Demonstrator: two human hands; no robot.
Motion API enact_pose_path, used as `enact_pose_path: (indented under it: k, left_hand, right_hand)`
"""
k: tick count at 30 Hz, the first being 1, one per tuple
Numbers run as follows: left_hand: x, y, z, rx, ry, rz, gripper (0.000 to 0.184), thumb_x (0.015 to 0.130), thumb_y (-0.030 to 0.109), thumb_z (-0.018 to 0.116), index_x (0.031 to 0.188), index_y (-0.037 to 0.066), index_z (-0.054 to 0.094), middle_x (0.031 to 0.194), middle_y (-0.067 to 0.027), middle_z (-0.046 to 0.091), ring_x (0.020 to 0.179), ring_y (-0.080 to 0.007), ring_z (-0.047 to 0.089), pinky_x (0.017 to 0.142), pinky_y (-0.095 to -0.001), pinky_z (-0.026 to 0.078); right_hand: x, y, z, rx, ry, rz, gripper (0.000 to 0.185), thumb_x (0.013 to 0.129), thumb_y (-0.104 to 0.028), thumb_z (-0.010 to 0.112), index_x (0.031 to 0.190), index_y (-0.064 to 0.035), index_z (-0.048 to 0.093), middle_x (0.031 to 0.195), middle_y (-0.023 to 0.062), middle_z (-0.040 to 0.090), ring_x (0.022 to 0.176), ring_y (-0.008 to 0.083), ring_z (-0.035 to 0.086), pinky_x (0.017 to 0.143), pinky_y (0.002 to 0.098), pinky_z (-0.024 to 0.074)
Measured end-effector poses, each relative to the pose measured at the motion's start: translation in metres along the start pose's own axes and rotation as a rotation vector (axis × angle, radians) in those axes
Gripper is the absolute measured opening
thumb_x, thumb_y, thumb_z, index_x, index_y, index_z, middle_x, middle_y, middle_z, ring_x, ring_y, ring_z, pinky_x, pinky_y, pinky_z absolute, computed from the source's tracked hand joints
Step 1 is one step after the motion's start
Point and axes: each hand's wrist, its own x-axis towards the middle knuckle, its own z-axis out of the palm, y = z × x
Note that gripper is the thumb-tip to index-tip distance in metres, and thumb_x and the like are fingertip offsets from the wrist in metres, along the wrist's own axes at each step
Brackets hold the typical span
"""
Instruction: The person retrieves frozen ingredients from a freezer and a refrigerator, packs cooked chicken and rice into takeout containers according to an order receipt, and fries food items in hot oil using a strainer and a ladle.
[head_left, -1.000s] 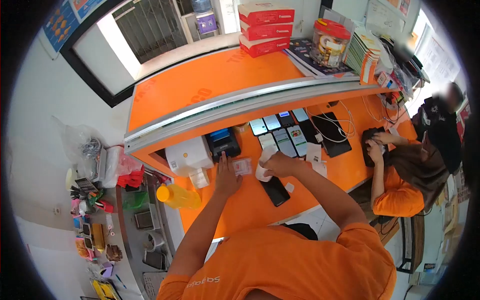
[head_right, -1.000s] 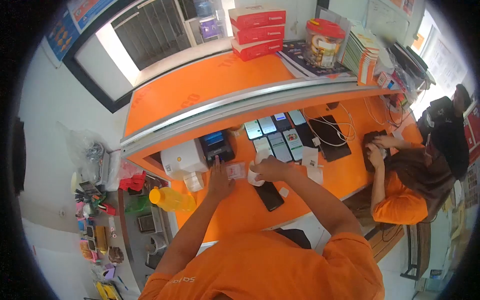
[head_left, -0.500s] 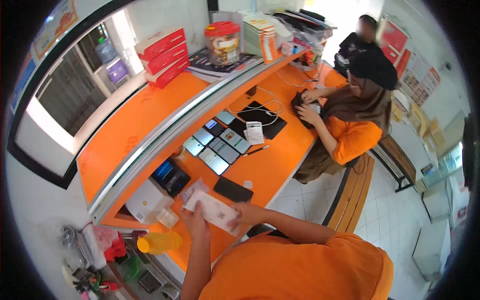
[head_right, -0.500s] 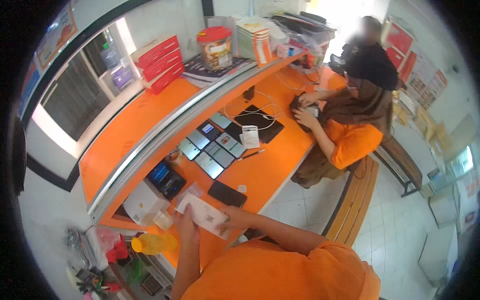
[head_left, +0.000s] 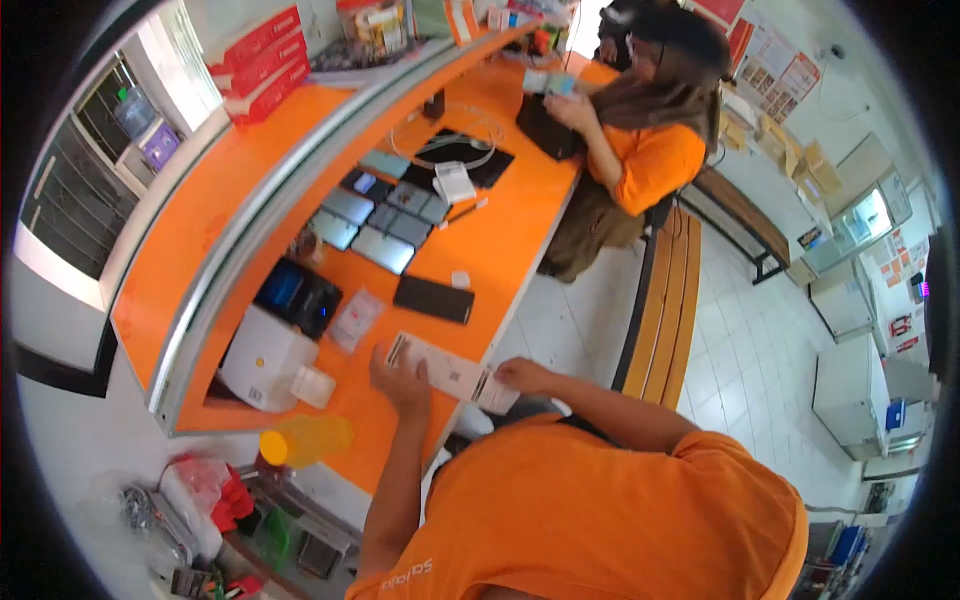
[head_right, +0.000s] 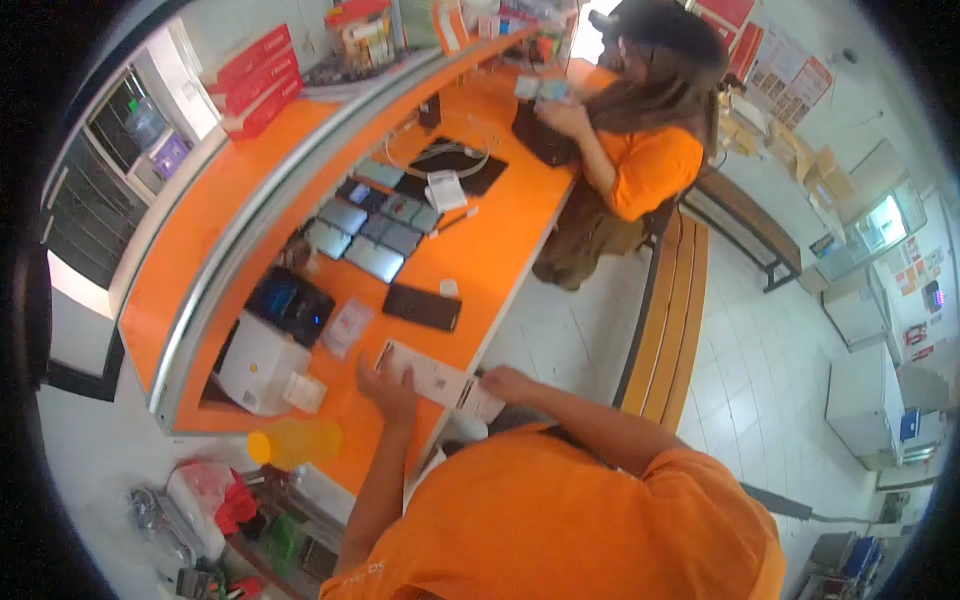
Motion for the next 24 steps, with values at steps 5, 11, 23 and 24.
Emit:
enact_pose_path:
  k: [5, 11, 23, 24]
  left_hand:
    - [-0.032, -0.012, 0.036, -0.440, -0.381, 0.241, 0.018, 0.078, 0.015, 0.073, 0.094, 0.007, 0.073, 0.104, -0.0096, 0.065, 0.103, -0.0340, 0.059, 0.085, -0.0529, 0.044]
    - [-0.023, 0.025, 0.002, -0.261, -0.492, 0.093, 0.023, 0.077, 0.018, 0.077, 0.098, 0.008, 0.075, 0.098, -0.0107, 0.063, 0.103, -0.0328, 0.058, 0.086, -0.0478, 0.044]
    - [-0.025, 0.022, -0.010, -0.271, -0.450, 0.073, 0.023, 0.080, 0.019, 0.076, 0.099, 0.006, 0.073, 0.102, -0.0122, 0.064, 0.105, -0.0350, 0.057, 0.089, -0.0495, 0.043]
    - [-0.028, 0.019, -0.009, -0.281, -0.439, 0.053, 0.023, 0.081, 0.018, 0.075, 0.100, 0.006, 0.072, 0.106, -0.0129, 0.064, 0.107, -0.0357, 0.057, 0.090, -0.0502, 0.043]
  right_hand:
    - [-0.014, -0.002, 0.007, -0.074, -0.024, 0.156, 0.035, 0.099, -0.032, 0.058, 0.101, -0.0004, 0.071, 0.086, 0.0162, 0.071, 0.082, 0.0243, 0.066, 0.075, 0.0416, 0.0521]
    - [-0.008, 0.008, 0.025, 0.004, -0.016, 0.155, 0.035, 0.100, -0.035, 0.059, 0.099, -0.0027, 0.071, 0.085, 0.0129, 0.070, 0.078, 0.0234, 0.063, 0.073, 0.0413, 0.0508]
    - [0.031, 0.096, 0.098, -0.762, -0.580, -0.128, 0.033, 0.099, -0.032, 0.058, 0.100, -0.0009, 0.070, 0.093, 0.0108, 0.069, 0.092, 0.0263, 0.064, 0.083, 0.0408, 0.0502]
    - [0.020, 0.076, 0.079, -0.611, -0.560, -0.114, 0.034, 0.099, -0.033, 0.057, 0.104, -0.0020, 0.070, 0.099, 0.0151, 0.070, 0.097, 0.0316, 0.065, 0.086, 0.0428, 0.0507]
